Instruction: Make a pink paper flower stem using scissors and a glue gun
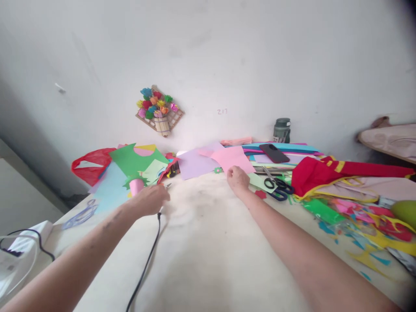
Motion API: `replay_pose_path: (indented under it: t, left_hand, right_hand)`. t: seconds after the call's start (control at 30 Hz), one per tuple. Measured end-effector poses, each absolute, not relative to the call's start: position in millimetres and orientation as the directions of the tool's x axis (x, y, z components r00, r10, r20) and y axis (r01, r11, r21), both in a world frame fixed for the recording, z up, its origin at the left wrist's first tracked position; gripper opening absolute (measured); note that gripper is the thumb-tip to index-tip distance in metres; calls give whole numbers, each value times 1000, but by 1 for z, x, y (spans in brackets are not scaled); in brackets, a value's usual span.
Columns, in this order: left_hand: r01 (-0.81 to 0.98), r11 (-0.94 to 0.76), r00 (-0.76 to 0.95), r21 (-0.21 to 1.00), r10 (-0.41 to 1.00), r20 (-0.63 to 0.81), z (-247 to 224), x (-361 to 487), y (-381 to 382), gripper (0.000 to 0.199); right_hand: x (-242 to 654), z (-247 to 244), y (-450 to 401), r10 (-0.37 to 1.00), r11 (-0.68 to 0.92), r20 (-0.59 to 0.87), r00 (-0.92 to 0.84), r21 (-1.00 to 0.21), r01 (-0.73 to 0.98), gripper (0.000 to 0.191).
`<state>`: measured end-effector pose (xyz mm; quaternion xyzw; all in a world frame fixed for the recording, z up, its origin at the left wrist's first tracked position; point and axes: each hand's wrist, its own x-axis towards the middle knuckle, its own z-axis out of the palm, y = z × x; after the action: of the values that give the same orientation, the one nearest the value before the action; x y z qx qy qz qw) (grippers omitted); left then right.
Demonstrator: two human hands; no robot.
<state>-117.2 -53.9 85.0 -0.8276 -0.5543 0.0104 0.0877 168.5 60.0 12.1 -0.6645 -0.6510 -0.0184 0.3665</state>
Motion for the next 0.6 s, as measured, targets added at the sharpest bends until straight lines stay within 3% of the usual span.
replay_pose_path:
  t: [0.07,0.13,0.23,0.3,0.33,0.4,0.6]
  left_hand:
    - [948,-283,302,-143,945,130,95,-91,-43,31]
    - [986,-162,167,-38,958,235,98,-60,-28,32]
    - [928,-103,-16,359,949,314,85,-17,0,35]
    - [784,-42,-129,619,965,229,67,7,15,37]
    - [729,-6,-170,685,967,189,56,16,20,37]
    - [714,3,-196,701,961,196,34,29,23,33]
    - [828,-41,-157,559,940,302,-1,44,9,26]
  right_hand:
    - [179,14,67,849,64,487,206,-481,874,19]
    - [191,17,75,851,8,459,254,-495,869,23]
    - [209,21,84,874,-86,380,302,-491,867,30]
    - [221,25,90,891,-149,320,322,-464,873,37]
    - [227,26,92,897,-172,298,325,-443,880,40]
    - [237,29,98,909,-204,263,322,-390,898,47]
    - [244,28,118,933,-219,223,284,-275,936,59]
